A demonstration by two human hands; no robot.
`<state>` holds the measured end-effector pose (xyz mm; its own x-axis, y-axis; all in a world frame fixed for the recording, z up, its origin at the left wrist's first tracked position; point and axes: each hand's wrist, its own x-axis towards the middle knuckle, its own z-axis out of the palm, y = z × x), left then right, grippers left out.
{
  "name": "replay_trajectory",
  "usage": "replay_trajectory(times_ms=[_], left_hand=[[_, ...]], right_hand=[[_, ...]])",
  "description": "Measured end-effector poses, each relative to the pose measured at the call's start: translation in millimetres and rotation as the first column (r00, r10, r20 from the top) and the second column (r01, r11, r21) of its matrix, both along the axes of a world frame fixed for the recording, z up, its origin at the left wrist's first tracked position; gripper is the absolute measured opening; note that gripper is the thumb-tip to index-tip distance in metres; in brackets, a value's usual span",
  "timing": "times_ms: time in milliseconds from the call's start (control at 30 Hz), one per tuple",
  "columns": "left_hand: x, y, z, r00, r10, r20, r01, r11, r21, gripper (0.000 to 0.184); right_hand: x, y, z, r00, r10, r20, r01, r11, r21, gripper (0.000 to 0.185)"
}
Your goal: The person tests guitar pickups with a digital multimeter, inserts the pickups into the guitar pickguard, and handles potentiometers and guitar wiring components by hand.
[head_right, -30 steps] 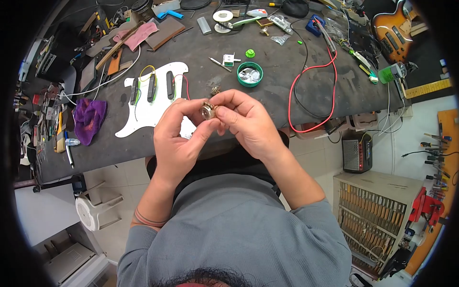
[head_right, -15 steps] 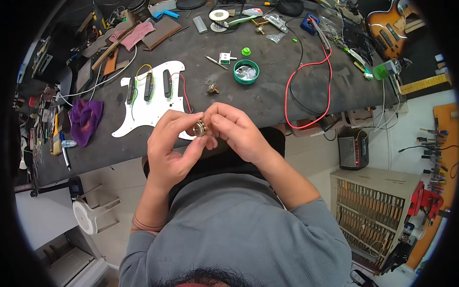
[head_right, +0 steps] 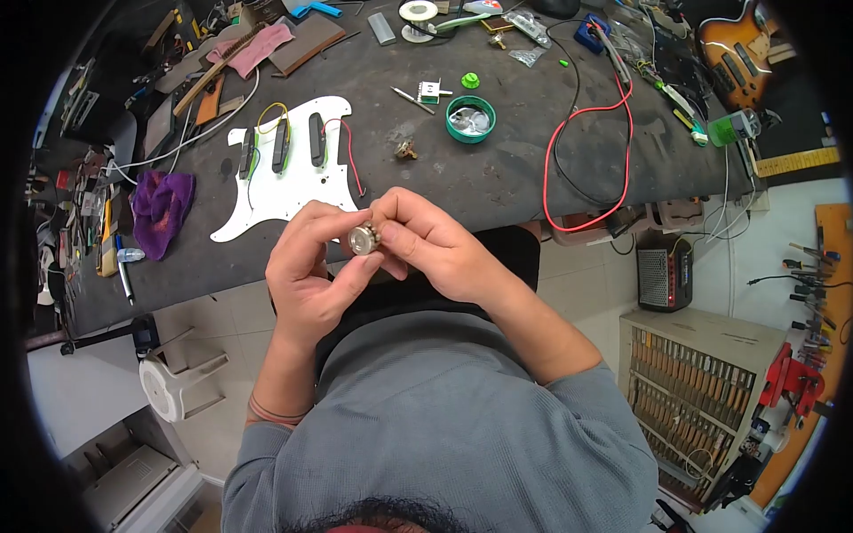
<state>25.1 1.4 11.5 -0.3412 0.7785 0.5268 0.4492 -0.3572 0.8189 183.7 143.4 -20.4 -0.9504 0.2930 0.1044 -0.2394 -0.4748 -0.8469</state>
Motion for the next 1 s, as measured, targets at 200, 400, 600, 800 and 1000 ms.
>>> replay_trajectory(times_ms=[200,400,600,800,1000], left_hand=[[3,3,5,0.994,0.031,-0.1,-0.032,0.999,-0.004,0.048],[4,3,5,0.986,0.058,-0.157,-0.057,0.998,0.01,0.051],[6,0,3,0.984,0.085,-0.154,-0.085,0.996,0.005,0.05],[7,-5,4,0.988,0.072,-0.135,-0.076,0.997,-0.022,0.05],[7,-7,5,0.984,0.062,-0.166,-0.065,0.998,-0.016,0.05]], right_hand=[[-2,-8,-12,0.992,0.041,-0.117,-0.064,0.977,-0.203,0.023],[0,-9,-14,0.989,0.084,-0.125,-0.117,0.95,-0.29,0.022],[0,-16,-11,0.989,0.1,-0.105,-0.13,0.931,-0.342,0.016],[5,-20,-15,0.993,0.099,-0.057,-0.112,0.942,-0.317,0.012],[6,-21,-15,0.995,0.072,-0.064,-0.087,0.956,-0.279,0.012]])
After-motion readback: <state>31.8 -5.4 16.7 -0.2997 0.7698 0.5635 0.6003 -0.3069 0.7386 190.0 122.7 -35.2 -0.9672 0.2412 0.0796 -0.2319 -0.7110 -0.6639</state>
